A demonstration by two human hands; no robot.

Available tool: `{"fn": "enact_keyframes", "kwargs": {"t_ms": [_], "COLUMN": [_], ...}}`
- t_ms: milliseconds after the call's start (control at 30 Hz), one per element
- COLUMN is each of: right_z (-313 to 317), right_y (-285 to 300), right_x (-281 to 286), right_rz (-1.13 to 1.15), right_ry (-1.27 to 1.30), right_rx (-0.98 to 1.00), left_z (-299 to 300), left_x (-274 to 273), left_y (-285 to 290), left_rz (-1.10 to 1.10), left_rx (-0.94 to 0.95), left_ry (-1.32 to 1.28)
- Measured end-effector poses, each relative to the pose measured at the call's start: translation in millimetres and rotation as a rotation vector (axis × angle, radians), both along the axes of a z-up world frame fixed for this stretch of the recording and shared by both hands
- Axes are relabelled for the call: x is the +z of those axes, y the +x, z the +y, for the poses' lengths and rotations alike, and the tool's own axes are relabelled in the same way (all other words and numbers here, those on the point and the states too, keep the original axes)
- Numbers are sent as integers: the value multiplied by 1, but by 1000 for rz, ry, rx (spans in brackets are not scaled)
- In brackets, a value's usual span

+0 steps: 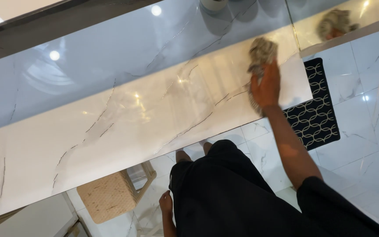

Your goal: Wiping a white marble-patterned bar countertop with a cloth and arranging bar stools.

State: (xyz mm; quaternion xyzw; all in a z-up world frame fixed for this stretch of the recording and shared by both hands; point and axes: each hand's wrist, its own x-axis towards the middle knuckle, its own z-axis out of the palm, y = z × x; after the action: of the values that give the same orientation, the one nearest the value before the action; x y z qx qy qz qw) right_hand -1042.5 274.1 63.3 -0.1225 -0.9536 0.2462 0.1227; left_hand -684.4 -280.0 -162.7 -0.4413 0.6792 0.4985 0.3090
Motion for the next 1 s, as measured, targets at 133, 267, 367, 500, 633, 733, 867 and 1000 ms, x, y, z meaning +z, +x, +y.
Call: {"fn": "enact_keyframes", "kwargs": {"t_ms": [133, 267, 367, 500, 633, 733, 867, 1000], "right_z": [68, 14, -41, -59, 17, 57, 41, -40], "right_y": [-65, -72, -35, 29, -2, -65, -129, -80], "right_x": [-4, 4, 26, 39, 24, 5, -14, 34], "right_rz": [76, 80, 95, -6, 10, 148, 126, 31], "right_ry": [76, 15, -33, -74, -12, 162, 220, 53], "right_rx": [-129, 74, 240, 232, 12, -104, -73, 217], "left_z": [13, 20, 24, 25, 28, 32, 34, 41], "left_x": [2, -5, -8, -13, -2, 5, 5, -3], "left_y": [-24, -25, -20, -10, -10, 1, 22, 38], "left_rz": [45, 36, -1, -24, -64, -71, -12, 32], "left_rx": [-9, -40, -6, 49, 119, 149, 141, 34], "left_ry": [-10, 23, 74, 149, 141, 120, 106, 120]}}
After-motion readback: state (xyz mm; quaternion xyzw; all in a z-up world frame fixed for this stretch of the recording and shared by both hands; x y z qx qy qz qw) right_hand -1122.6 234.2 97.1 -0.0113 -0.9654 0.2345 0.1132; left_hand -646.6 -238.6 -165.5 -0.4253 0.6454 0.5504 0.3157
